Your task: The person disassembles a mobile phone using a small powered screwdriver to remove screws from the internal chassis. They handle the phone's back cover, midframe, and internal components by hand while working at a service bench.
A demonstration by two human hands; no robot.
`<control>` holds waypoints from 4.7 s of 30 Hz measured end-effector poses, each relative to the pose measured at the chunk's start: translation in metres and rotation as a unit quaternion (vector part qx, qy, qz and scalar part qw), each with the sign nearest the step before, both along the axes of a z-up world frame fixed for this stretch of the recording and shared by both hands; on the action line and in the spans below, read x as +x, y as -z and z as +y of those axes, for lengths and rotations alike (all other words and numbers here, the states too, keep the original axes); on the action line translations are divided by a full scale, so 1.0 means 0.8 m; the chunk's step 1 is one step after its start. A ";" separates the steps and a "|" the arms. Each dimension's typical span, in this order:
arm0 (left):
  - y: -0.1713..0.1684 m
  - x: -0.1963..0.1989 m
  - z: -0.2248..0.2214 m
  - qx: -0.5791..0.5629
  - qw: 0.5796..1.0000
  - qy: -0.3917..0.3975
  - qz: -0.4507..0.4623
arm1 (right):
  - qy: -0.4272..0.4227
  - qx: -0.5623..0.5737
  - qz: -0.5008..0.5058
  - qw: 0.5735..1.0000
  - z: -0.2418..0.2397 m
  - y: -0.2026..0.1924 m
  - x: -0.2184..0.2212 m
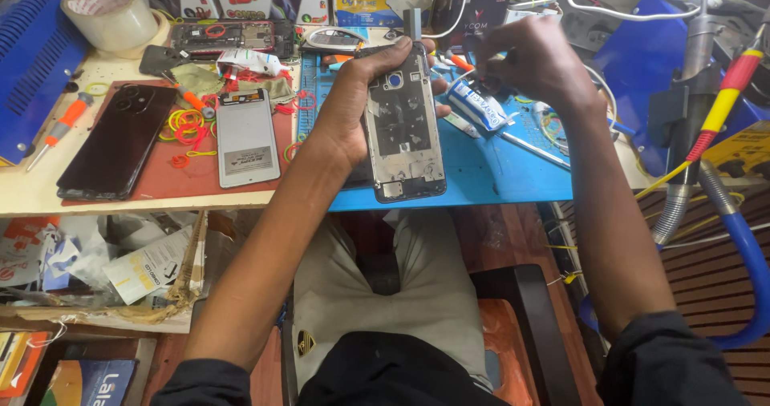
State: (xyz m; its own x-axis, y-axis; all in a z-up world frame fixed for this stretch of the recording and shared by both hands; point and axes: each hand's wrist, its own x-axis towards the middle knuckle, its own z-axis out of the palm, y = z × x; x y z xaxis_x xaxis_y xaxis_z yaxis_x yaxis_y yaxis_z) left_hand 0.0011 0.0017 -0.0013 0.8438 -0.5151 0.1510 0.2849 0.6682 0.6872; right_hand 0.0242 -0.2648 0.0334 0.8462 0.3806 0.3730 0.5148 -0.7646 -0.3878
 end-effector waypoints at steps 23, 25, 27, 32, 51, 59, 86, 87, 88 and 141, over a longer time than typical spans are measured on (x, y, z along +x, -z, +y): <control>0.025 -0.027 0.063 0.090 0.986 0.120 0.066 | 0.046 0.401 0.320 0.857 0.060 0.057 -0.071; 0.030 -0.027 0.054 0.161 0.982 0.070 0.064 | -0.019 0.345 0.373 0.861 0.063 0.055 -0.082; 0.032 -0.020 0.052 0.154 0.985 0.037 0.060 | -0.047 0.321 0.378 0.867 0.068 0.056 -0.085; 0.040 -0.007 0.046 0.151 0.986 -0.032 0.062 | -0.007 0.378 0.330 0.865 0.087 0.070 -0.070; 0.049 0.041 0.023 0.050 0.994 0.042 0.090 | -0.038 0.554 0.211 0.805 0.077 0.104 -0.041; 0.048 0.045 0.025 0.082 0.991 0.041 0.096 | -0.024 0.505 0.183 0.843 0.095 0.111 -0.037; 0.058 0.046 0.033 0.086 0.992 0.027 0.084 | -0.054 0.501 0.146 0.851 0.094 0.084 -0.021; 0.059 0.046 0.032 0.087 0.992 0.026 0.086 | -0.056 0.504 0.144 0.850 0.092 0.083 -0.022; 0.058 0.046 0.033 0.089 0.992 0.025 0.088 | -0.058 0.507 0.141 0.848 0.092 0.083 -0.023; 0.062 0.042 0.031 0.083 0.988 0.024 0.125 | -0.092 0.626 0.197 0.749 0.083 0.099 -0.034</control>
